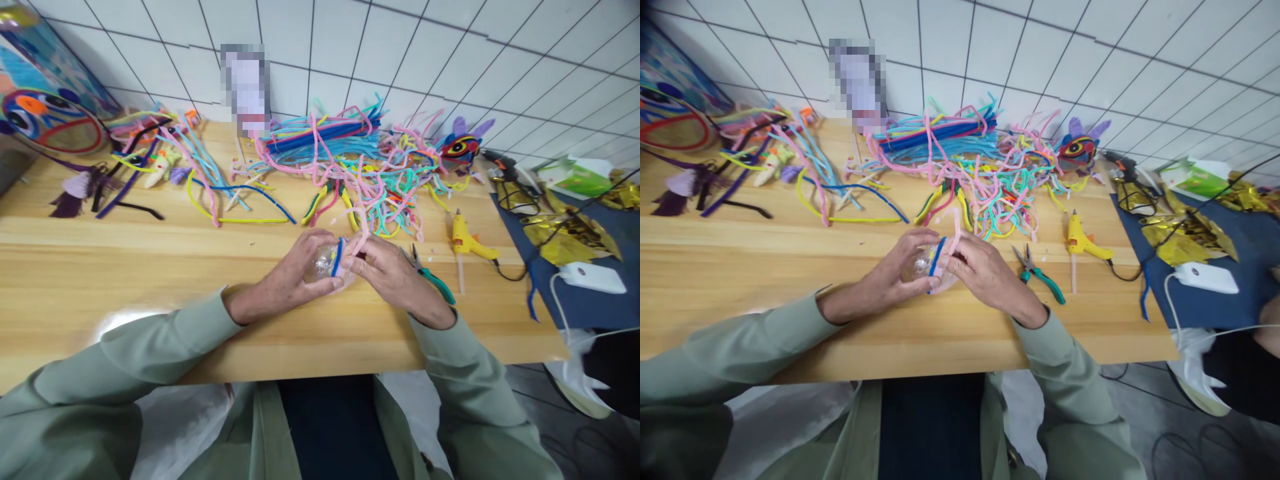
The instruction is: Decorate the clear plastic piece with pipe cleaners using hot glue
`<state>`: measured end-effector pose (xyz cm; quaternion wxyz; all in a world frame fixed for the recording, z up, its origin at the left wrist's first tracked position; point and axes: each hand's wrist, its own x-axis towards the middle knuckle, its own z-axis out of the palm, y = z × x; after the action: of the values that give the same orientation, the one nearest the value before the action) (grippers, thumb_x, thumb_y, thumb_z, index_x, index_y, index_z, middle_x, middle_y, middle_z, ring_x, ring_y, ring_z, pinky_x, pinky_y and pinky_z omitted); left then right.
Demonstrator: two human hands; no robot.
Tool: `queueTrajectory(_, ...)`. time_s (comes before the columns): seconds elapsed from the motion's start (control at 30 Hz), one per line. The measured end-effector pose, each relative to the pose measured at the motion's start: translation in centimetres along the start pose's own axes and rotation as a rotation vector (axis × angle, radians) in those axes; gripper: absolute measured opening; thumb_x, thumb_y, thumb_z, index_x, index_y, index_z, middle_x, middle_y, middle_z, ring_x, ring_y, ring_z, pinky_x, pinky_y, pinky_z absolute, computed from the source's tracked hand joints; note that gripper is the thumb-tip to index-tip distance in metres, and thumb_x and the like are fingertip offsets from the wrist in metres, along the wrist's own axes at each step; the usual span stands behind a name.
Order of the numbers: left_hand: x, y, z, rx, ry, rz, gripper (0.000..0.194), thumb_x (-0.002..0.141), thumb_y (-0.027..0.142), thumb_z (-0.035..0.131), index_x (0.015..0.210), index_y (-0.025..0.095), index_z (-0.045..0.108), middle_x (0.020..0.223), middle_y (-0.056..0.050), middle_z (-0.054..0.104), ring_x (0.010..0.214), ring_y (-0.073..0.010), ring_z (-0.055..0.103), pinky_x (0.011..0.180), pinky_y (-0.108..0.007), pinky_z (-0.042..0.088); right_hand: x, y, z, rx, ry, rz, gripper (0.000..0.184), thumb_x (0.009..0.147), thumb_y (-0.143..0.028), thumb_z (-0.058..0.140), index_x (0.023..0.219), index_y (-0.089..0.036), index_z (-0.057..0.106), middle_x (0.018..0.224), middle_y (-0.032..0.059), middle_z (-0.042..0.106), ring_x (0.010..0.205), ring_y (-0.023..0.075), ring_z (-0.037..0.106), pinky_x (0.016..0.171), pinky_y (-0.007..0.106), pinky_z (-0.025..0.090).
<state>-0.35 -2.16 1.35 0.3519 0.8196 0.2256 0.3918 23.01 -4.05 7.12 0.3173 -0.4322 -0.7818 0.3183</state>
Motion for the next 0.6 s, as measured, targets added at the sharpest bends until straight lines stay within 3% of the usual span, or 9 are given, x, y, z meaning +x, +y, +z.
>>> queueTrajectory(0.27, 0.1, -0.2, 0.0, 0.023, -0.012, 0.048, 0.07, 0.095, 0.038, 0.08, 0.154, 0.028, 0.044, 0.146, -0.016, 0.058, 0.143, -0.0344, 0.057, 0.121, -0.057, 0.051, -0.1, -0.1, -0.2, -0.03, -0.022, 0.015, 0.03, 0.109, -0.046, 0.06, 0.089, -0.026, 0.067, 0.092, 0.0027, 0.069, 0.088, 0.0212, 0.064, 0.085, 0.036, 0.051)
queueTrajectory(0.6, 0.2, 0.9, -0.5, -0.018, -0.046, -0.005, 0.058, 0.101, 0.039, 0.074, 0.152, 0.03, 0.046, 0.147, -0.014, 0.058, 0.145, -0.0325, 0.055, 0.122, -0.058, 0.05, -0.1, -0.3, -0.3, -0.03, -0.024, 0.033, 0.027, 0.108, -0.044, 0.063, 0.089, -0.026, 0.07, 0.094, 0.0032, 0.073, 0.089, 0.0215, 0.067, 0.082, 0.036, 0.05)
